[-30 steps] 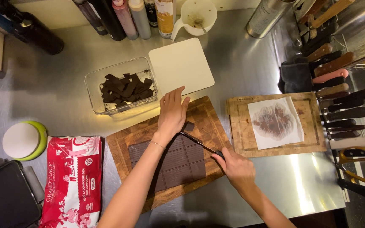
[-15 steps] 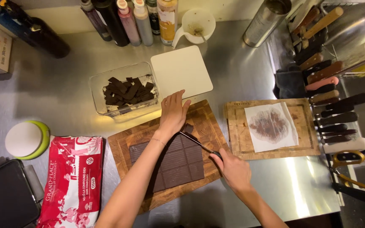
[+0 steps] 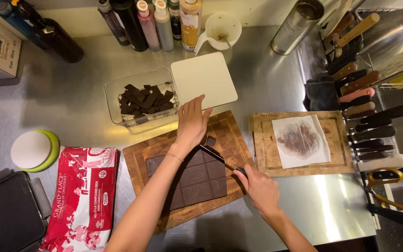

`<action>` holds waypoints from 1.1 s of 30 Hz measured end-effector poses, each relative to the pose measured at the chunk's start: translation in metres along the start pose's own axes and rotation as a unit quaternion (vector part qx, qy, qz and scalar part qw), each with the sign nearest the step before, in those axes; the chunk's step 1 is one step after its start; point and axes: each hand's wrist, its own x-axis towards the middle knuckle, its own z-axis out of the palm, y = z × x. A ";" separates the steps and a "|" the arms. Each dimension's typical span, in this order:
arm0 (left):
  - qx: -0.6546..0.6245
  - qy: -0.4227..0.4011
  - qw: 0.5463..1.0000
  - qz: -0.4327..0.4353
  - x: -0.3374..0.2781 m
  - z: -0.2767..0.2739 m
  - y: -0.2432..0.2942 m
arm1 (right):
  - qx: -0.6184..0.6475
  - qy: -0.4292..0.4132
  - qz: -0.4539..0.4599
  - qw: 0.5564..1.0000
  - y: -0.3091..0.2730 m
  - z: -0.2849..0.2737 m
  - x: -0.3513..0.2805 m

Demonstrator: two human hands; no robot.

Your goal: Cutting a large block of chocolate into smaller pieces on a wooden cutting board.

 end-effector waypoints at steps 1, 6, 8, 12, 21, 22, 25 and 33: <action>-0.001 -0.001 1.000 -0.001 -0.001 0.001 0.000 | 0.000 -0.002 0.000 1.000 0.000 0.001 0.000; -0.001 -0.004 1.000 -0.003 -0.001 0.002 -0.002 | -0.001 0.012 -0.012 1.000 0.001 0.005 0.001; 0.003 -0.006 1.000 0.000 -0.003 0.003 -0.002 | -0.002 0.024 -0.020 1.000 0.001 0.005 0.000; 0.010 -0.019 1.000 0.005 -0.003 0.000 0.000 | -0.020 0.021 -0.028 0.999 0.002 0.008 0.002; -0.014 -0.039 0.999 -0.021 -0.007 0.014 -0.012 | -0.032 0.035 -0.043 0.998 0.008 0.029 0.007; -0.015 -0.039 0.999 -0.018 -0.004 0.017 -0.015 | -0.033 0.038 -0.041 0.998 0.010 0.032 0.008; -0.035 -0.040 0.998 -0.034 -0.003 0.020 -0.020 | -0.019 0.038 -0.037 0.998 0.010 0.030 0.007; -0.256 0.125 0.953 -0.098 -0.049 -0.051 0.026 | -0.003 0.103 0.014 0.995 -0.006 -0.021 0.007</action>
